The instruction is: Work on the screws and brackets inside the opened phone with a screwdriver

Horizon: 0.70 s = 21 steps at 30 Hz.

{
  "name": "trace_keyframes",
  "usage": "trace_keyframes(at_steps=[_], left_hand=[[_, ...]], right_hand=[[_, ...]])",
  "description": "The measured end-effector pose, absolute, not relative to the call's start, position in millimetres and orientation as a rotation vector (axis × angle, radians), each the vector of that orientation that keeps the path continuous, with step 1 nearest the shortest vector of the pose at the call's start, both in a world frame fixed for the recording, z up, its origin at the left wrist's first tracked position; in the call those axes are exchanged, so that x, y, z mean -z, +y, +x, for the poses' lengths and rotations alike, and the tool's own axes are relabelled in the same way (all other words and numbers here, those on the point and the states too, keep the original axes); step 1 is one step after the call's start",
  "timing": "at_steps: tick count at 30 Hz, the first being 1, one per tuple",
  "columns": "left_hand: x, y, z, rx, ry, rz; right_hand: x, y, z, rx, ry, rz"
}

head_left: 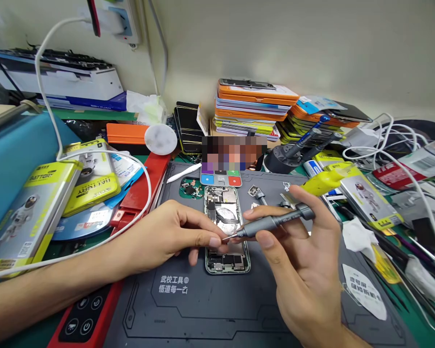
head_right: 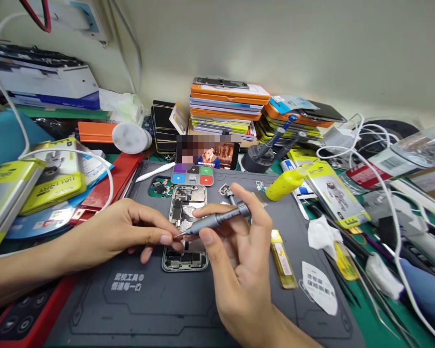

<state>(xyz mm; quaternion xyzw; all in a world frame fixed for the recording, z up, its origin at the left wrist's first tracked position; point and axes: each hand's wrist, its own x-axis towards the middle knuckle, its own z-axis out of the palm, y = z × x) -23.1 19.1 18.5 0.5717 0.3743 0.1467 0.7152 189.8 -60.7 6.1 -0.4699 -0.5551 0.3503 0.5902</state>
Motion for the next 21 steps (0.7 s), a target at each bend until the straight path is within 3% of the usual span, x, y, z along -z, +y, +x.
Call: trace_keyframes(at_steps=[21], left_hand=[[-20.9,19.6,-22.6,-0.343,0.754,1.170]], right_hand=[[-5.4,-56.8,193.8,-0.990,-1.095,-1.089]])
